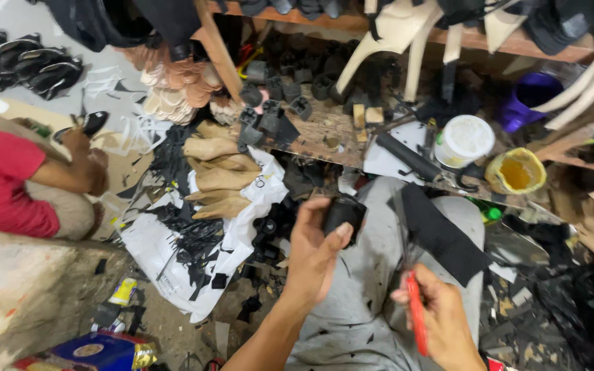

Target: The person sits on the floor in a workshop and uses red-handled scissors to cut black foam material. They wrap the foam around a small cylindrical object, trim the edges, and repeat the process to create multiple small foam pieces.

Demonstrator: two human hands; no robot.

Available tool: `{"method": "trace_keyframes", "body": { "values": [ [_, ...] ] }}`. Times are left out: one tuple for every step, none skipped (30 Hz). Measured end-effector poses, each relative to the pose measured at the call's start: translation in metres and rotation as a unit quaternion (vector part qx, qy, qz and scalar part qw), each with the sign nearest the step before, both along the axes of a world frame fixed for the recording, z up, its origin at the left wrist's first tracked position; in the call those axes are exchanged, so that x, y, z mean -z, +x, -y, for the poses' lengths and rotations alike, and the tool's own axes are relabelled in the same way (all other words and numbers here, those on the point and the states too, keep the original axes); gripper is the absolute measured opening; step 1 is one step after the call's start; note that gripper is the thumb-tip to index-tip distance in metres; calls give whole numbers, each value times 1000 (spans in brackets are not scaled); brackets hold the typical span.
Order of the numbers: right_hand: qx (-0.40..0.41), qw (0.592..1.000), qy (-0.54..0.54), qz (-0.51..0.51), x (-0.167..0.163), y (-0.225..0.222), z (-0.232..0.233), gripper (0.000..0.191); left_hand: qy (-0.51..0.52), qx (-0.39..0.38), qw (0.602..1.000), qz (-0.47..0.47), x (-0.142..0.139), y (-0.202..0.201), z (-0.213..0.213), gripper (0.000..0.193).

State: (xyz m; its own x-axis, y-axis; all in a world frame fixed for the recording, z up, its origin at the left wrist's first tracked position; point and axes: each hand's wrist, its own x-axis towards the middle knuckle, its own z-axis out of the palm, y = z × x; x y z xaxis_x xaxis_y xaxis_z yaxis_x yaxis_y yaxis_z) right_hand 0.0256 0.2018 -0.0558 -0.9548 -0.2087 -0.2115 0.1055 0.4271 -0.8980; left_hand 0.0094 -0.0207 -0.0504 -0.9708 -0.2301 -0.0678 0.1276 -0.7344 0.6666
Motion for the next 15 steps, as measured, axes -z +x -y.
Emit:
{"method": "trace_keyframes", "body": {
  "values": [
    [52,996,-13,73,8,1,-2,27,5,24,1000,-4,2,0,-2,57],
    [99,984,-24,144,16,-1,-4,26,10,43,999,-9,4,0,-6,60],
    [91,987,-83,102,23,-4,-4,23,13,60,998,-15,4,0,-9,62],
    [82,985,-141,63,29,-8,-7,22,-1,83,996,-31,4,2,-13,64],
    [74,977,-200,27,33,-11,-14,20,-14,107,993,-45,3,5,-18,66],
    [52,960,-276,-9,39,-17,-17,17,-36,112,991,-63,2,8,-21,66],
    [32,935,-352,-44,45,-26,-19,22,-58,121,988,-80,0,11,-24,65],
    [15,902,-425,-79,50,-31,-24,32,-80,132,983,-98,-2,15,-25,64],
    [7,930,-357,-92,53,-34,-33,35,-96,150,980,-94,-3,18,-24,64],
    [1,952,-286,-107,54,-36,-44,40,-112,170,975,-90,-5,22,-23,64],
    [-5,969,-214,-122,56,-38,-53,44,-128,191,970,-85,-6,25,-21,65],
    [-10,967,-215,-136,61,-40,-57,42,-127,202,969,-70,-8,27,-20,64],
    [-14,965,-214,-150,66,-41,-59,40,-124,215,967,-55,-9,28,-20,63],
    [-17,963,-214,-165,70,-44,-60,39,-123,228,965,-42,-10,27,-19,62],
    [-64,930,-119,-342,76,-47,-58,36,-143,236,961,-18,-10,25,-18,59]
  ]
}}
